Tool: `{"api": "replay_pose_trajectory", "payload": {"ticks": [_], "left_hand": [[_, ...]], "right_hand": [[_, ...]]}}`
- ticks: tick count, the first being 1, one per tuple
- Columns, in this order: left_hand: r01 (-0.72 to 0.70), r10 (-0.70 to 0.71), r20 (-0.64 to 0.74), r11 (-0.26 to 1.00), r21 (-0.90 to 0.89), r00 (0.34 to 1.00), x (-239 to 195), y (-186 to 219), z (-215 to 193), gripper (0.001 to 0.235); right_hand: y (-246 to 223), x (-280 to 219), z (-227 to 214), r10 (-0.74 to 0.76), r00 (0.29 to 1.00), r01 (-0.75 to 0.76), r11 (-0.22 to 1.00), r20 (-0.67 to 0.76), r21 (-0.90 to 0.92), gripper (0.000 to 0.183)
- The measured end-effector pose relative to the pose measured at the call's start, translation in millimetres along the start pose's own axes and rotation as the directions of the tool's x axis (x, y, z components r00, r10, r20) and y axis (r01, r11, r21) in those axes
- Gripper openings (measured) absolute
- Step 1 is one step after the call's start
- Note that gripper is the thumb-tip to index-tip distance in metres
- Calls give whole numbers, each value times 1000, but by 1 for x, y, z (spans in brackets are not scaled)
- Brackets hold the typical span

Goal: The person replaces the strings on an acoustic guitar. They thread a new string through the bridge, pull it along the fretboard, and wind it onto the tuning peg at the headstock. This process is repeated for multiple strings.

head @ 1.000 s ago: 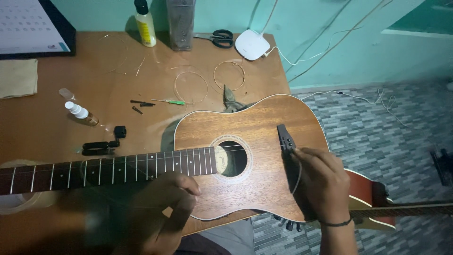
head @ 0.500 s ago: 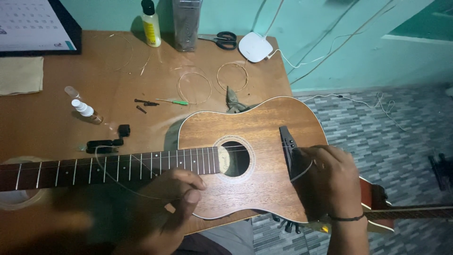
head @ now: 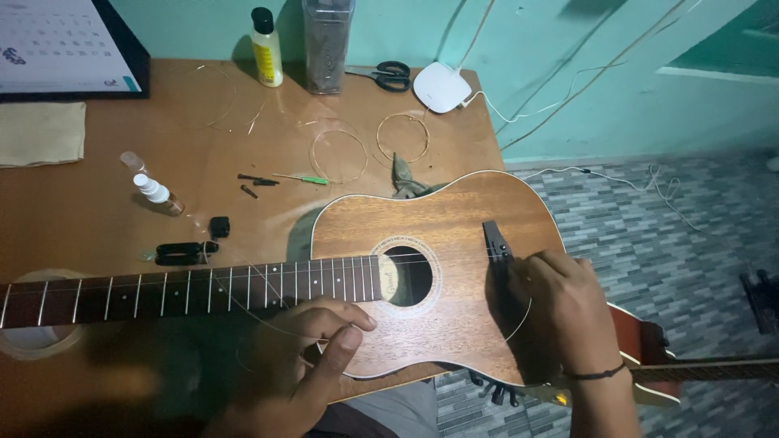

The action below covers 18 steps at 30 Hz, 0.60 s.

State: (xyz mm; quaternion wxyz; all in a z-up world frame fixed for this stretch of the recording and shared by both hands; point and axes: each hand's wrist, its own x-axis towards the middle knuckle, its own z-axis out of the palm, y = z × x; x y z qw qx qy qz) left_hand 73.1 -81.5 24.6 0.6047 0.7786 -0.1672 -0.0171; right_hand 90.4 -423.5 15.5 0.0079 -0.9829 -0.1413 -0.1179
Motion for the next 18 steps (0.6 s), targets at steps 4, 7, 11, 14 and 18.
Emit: {"api": "replay_pose_trajectory", "payload": {"ticks": [4,7,11,14,18], "left_hand": [[112,-112,52,994,13,992,-1,1,2,26],[-5,4,-29,999,-51,1000,-1,1,2,24],[194,-193,-56,981,20,980,-2,0,-4,44],[-109,94,-265,993,-44,960,-6,-6,-10,59],[-256,184,-339,950,-181,923,-11,-12,-20,37]], "right_hand": [[10,5,-5,-122,985,127,991,120,-36,14],[17,8,-9,-89,980,63,987,179,146,17],[29,7,-10,-142,973,108,977,181,185,35],[29,7,-8,-182,974,154,970,137,190,16],[4,9,-18,-224,975,218,941,-6,257,25]]}}
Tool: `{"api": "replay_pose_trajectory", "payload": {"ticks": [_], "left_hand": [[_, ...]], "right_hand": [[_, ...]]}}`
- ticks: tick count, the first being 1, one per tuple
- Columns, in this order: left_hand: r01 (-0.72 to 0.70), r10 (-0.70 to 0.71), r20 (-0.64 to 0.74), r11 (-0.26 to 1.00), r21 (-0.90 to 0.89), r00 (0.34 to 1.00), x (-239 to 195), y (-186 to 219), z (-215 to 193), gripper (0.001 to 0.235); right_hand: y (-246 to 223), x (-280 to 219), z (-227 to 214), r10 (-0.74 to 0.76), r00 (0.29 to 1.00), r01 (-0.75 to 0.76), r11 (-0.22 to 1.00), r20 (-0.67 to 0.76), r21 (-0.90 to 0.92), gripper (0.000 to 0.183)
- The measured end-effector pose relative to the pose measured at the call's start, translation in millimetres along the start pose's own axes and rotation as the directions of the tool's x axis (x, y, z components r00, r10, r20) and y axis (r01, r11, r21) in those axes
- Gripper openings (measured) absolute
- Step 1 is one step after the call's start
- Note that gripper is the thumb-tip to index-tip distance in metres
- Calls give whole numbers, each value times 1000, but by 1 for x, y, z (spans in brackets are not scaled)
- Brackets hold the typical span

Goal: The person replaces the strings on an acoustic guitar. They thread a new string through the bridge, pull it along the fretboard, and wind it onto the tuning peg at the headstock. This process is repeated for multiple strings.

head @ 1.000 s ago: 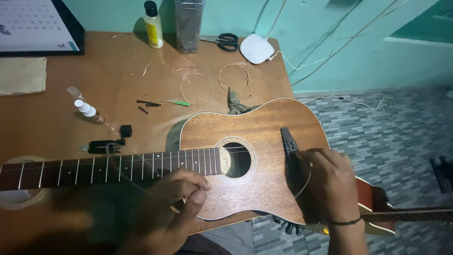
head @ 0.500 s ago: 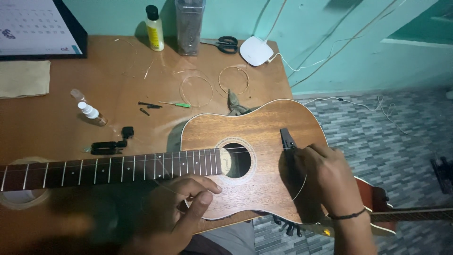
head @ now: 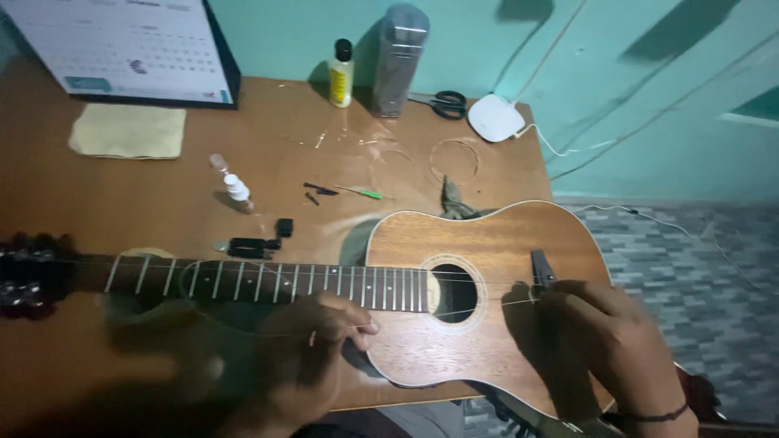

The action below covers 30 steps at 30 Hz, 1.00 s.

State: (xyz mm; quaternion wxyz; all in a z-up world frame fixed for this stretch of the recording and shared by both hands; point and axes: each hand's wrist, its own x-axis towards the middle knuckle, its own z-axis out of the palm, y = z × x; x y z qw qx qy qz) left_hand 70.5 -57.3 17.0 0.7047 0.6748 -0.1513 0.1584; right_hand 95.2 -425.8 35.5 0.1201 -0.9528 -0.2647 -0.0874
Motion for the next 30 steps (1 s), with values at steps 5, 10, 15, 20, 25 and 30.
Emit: {"api": "replay_pose_trajectory", "payload": {"ticks": [5,10,15,20,25,30], "left_hand": [[42,-37,-49,995,88,998,2,4,-6,54],[-159,163,-48,985,71,985,1,-3,-11,35],[-194,197,-50,979,59,979,1,-18,-18,22],[-96,74,125,979,182,989,8,-8,-30,25],[-41,16,134,982,185,991,14,-15,-32,19],[-94,71,158,985,144,985,14,-29,-35,10]], "right_hand": [[11,-17,30,153,982,-161,985,109,66,35],[-29,12,35,52,995,-74,953,82,293,23],[-103,62,30,-64,996,82,943,-68,321,18],[-136,98,34,-212,971,228,960,-109,164,8],[-166,124,21,-161,984,175,935,-70,309,10],[-165,133,23,-154,985,115,924,81,365,11]]}}
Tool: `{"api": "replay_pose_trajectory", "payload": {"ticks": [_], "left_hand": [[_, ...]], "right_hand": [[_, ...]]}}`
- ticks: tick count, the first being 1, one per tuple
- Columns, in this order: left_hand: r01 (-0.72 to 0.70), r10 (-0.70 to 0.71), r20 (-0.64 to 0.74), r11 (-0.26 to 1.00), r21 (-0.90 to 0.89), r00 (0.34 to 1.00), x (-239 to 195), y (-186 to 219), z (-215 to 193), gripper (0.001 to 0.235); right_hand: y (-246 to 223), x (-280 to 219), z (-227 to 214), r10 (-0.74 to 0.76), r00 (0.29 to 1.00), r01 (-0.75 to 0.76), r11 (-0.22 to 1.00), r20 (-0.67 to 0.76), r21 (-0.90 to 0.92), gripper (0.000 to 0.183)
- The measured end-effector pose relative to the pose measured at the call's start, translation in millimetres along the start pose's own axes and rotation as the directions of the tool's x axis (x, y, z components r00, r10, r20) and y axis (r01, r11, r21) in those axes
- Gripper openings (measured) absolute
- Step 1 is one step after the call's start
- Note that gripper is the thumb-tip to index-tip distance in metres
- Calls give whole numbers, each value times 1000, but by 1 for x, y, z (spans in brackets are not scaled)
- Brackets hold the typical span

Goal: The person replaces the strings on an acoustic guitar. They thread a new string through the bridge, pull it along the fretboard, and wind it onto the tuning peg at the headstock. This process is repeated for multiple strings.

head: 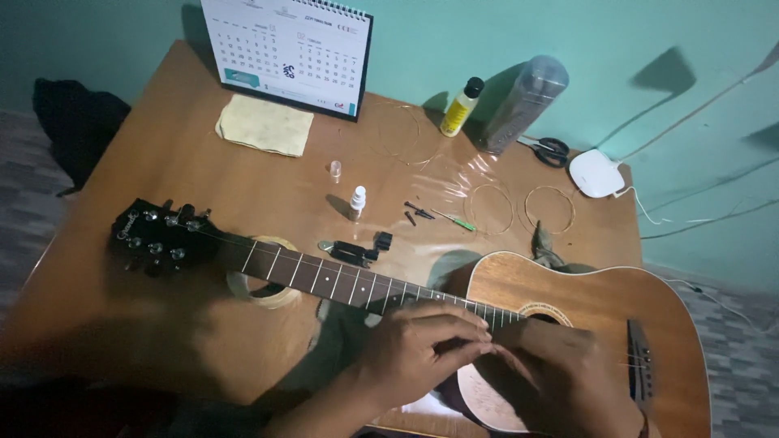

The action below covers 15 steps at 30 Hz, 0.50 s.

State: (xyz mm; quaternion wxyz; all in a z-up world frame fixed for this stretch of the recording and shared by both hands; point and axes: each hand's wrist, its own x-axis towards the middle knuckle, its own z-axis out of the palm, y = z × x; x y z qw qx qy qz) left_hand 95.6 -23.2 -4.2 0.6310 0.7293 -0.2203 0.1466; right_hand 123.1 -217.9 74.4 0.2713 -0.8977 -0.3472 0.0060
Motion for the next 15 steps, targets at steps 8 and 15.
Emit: {"api": "replay_pose_trajectory", "payload": {"ticks": [8,15], "left_hand": [[-105,108,-16,988,109,994,-15,-21,3,5],[-151,154,0,968,200,988,-16,-18,0,7]], "right_hand": [[84,49,-6,79,990,-107,960,114,260,25],[97,155,62,321,914,-286,944,248,-165,17]]}}
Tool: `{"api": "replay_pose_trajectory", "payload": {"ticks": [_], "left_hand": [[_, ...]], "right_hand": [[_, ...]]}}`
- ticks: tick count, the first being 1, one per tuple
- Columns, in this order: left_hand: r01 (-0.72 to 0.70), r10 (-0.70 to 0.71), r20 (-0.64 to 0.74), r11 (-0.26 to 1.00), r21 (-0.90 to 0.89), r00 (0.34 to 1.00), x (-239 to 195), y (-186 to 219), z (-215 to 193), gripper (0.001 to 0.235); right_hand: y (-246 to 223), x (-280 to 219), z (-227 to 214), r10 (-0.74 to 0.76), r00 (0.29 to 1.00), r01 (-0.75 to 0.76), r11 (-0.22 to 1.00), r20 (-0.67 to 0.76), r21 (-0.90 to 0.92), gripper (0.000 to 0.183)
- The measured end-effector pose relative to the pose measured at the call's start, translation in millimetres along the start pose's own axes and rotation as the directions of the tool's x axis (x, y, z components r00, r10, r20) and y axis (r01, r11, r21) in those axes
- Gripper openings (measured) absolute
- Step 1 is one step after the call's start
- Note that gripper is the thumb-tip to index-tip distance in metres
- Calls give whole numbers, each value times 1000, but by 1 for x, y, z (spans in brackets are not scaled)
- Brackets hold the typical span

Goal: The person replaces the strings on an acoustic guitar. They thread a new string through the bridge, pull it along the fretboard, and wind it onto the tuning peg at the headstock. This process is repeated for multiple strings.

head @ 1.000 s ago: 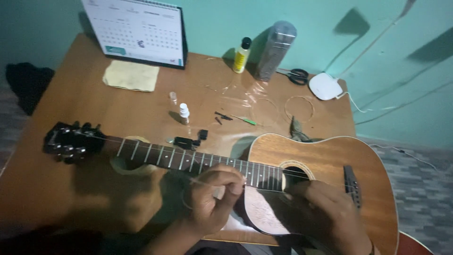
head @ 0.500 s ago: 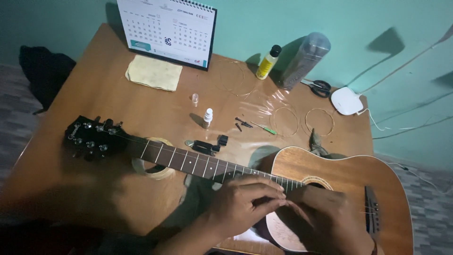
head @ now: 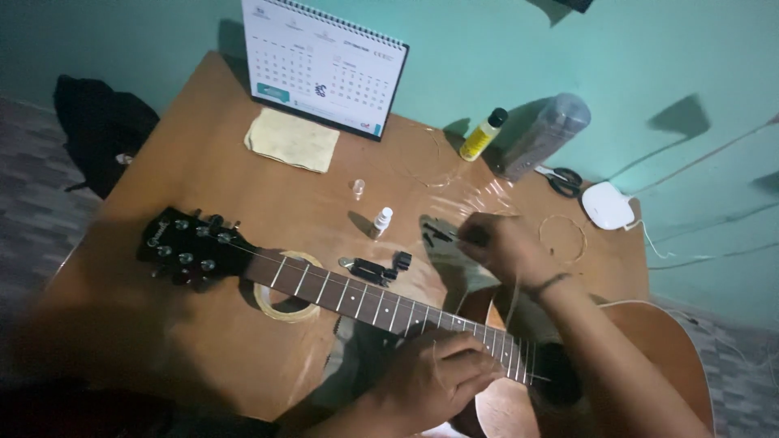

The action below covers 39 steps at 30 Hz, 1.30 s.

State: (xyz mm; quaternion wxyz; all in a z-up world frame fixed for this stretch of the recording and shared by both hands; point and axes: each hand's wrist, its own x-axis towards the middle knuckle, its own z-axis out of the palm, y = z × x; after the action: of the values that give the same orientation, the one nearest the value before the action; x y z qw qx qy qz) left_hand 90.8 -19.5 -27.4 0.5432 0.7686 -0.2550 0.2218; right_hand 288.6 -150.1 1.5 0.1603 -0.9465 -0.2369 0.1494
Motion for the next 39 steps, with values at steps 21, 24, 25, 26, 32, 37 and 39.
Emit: {"api": "replay_pose_trajectory", "payload": {"ticks": [21,24,25,26,32,37,39], "left_hand": [[-4,4,-7,997,-77,1000,-5,-7,4,8],[22,-19,34,995,-99,999,-2,-5,2,9],[58,-47,81,989,-135,996,-1,-3,1,13],[55,-43,89,988,-144,995,0,-3,0,13],[41,-40,43,999,-13,998,4,-2,3,10],[-8,8,-41,1000,15,999,20,6,5,4],[46,-47,14,998,37,999,12,4,9,2]], "right_hand": [[-33,34,32,69,979,-36,985,193,-166,32],[-42,19,7,73,978,-48,990,193,-135,23],[-48,11,-4,141,966,-116,986,216,-122,25],[-29,2,-8,153,965,-129,984,212,-121,25],[23,-109,-64,100,979,-26,924,-176,381,26],[94,-223,-51,458,665,-216,874,-590,435,13],[127,-257,-26,500,595,-280,863,-629,420,12]]}}
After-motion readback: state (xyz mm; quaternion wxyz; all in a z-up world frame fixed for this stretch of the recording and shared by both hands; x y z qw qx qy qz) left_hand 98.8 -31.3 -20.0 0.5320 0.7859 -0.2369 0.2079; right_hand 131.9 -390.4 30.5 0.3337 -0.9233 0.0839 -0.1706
